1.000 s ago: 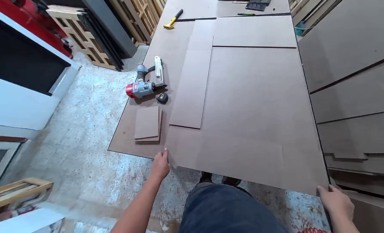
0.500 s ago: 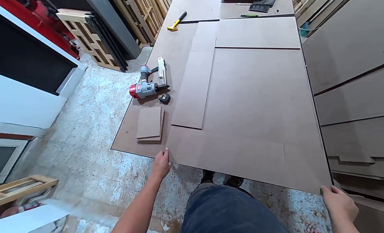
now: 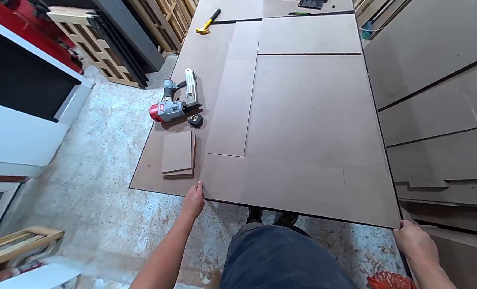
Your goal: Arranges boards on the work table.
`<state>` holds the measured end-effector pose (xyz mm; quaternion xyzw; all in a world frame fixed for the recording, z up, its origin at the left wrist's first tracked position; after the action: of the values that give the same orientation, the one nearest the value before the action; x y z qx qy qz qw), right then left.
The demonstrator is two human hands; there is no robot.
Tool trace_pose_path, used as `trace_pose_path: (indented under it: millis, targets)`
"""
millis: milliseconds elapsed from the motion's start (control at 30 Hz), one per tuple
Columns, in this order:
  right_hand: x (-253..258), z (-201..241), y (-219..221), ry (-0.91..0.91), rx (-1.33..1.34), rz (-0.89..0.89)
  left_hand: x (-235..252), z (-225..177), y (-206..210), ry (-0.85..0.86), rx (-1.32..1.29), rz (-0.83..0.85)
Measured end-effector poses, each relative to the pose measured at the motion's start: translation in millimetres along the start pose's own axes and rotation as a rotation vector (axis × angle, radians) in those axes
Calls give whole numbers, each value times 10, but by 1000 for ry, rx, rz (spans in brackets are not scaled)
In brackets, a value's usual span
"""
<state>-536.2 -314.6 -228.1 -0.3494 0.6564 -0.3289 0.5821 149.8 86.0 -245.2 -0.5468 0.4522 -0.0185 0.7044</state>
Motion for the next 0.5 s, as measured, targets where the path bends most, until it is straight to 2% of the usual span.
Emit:
trace_pose_path:
  millis: [167,300,500]
  targets:
    - [77,10,-37,-42,-133,42,19,-20,9,-3,26,7]
    - [80,13,-23,2,-231,84,29,-33,13,-2,30,9]
    - [57,45,-79,21,-202,91,38,-58,16,10,51,-10]
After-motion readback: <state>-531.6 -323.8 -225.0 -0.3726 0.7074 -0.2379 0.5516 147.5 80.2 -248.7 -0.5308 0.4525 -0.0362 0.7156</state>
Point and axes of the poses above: each hand's wrist, its own x-axis towards the middle knuckle, its own y-axis out of the palm, z = x × y, the point moved 10 cm from there along x, towards the middle knuckle, and after that the axes turned 5 degrees about z, right-handed, at the moved point
